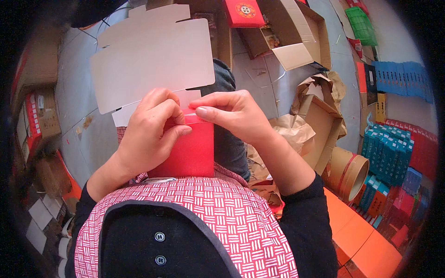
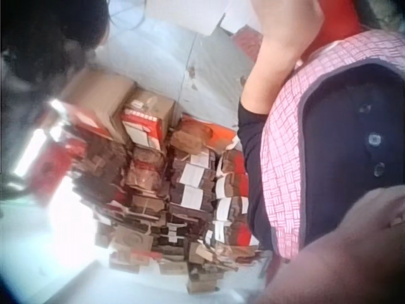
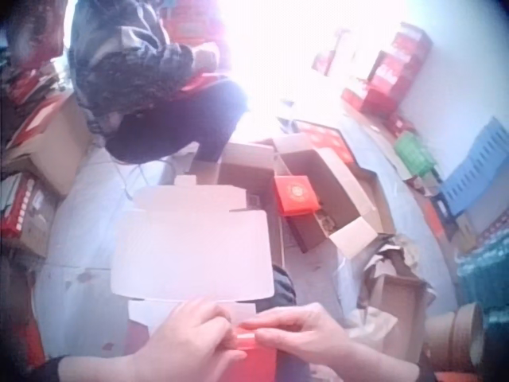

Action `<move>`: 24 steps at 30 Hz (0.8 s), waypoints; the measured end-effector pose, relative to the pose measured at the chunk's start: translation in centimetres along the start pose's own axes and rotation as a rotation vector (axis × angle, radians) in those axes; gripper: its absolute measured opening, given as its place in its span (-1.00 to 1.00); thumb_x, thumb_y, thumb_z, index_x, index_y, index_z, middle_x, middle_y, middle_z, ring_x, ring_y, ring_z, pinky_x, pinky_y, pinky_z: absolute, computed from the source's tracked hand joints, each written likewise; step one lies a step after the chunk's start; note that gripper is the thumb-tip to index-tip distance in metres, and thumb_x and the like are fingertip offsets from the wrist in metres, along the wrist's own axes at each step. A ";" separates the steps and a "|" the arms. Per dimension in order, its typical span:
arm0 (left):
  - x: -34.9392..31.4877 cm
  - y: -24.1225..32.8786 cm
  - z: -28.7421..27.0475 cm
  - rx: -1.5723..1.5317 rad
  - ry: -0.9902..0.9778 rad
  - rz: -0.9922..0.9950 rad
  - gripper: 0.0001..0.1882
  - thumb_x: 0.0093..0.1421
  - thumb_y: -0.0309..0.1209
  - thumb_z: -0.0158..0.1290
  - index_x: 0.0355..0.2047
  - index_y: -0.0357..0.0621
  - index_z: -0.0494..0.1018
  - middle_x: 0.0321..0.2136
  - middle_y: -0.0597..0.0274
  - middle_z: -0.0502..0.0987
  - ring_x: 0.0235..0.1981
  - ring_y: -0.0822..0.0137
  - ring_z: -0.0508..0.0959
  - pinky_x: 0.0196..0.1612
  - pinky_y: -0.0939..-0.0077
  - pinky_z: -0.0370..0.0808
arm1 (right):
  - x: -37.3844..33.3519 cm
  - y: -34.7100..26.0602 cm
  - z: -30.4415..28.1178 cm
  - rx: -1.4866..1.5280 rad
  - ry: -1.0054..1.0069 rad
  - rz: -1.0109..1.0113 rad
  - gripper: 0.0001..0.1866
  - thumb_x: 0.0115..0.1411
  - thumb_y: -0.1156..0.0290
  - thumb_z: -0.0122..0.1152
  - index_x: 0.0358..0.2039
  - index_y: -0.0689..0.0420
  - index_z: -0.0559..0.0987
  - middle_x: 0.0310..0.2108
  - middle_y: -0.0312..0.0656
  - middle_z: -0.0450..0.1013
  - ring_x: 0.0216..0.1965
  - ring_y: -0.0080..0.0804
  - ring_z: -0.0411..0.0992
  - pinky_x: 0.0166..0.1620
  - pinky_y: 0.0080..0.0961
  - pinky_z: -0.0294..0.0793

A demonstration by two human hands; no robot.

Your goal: The person assembles small red and white cardboard boxes by folding flaps and tucking them into place. They repeatedly pick up flat pieces, fold them into box shapes, and place the finished boxes into a larger cardboard box nearby.

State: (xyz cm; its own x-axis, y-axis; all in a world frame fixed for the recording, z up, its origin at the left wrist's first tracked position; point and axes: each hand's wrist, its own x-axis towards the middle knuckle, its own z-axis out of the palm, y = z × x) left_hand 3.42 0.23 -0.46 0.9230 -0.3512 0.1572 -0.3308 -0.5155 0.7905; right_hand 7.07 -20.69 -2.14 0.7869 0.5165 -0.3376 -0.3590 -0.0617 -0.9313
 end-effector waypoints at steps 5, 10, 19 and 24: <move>-0.1 0.1 0.2 -0.013 0.026 0.006 -0.78 -0.12 -0.58 0.23 -0.53 -0.22 0.36 -0.43 0.08 0.40 -0.34 0.10 0.43 -0.26 0.33 0.37 | -1.0 0.5 0.0 -0.080 -0.045 -0.112 -0.78 0.18 0.50 0.19 -0.16 0.26 0.61 -0.11 -0.08 0.51 -0.07 -0.41 0.45 0.01 -0.50 0.44; -0.2 0.5 -0.1 0.038 0.044 0.039 -0.78 -0.12 -0.59 0.22 -0.54 -0.22 0.36 -0.44 0.10 0.41 -0.35 0.10 0.44 -0.25 0.32 0.37 | -1.5 1.0 0.7 0.009 -0.044 -0.143 -0.73 0.20 0.51 0.16 -0.08 0.29 0.55 -0.04 -0.03 0.45 -0.02 -0.38 0.42 0.07 -0.46 0.40; -0.6 0.7 -0.2 0.085 0.080 0.057 -0.77 -0.15 -0.58 0.22 -0.53 -0.22 0.37 -0.43 0.10 0.41 -0.36 0.09 0.45 -0.27 0.29 0.38 | -1.4 2.1 2.2 0.044 0.029 -0.306 -0.77 0.18 0.62 0.16 -0.12 0.31 0.53 -0.11 -0.10 0.46 -0.04 -0.44 0.42 0.03 -0.54 0.41; -0.5 0.4 -2.6 0.044 -0.005 -0.013 -0.62 -0.13 -0.50 0.29 -0.26 -0.24 0.48 -0.27 0.08 0.50 -0.21 0.17 0.52 -0.11 0.34 0.45 | -1.8 2.5 2.4 -0.017 0.054 -0.403 -0.80 0.19 0.64 0.11 -0.15 0.30 0.55 -0.13 -0.09 0.47 -0.06 -0.43 0.43 0.01 -0.57 0.41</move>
State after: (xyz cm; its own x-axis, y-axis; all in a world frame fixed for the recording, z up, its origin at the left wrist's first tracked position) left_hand 3.33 2.23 1.29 0.9263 -0.3482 0.1440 -0.3273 -0.5541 0.7654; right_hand 3.57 -19.67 -3.56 0.8883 0.4567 0.0485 -0.0086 0.1221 -0.9925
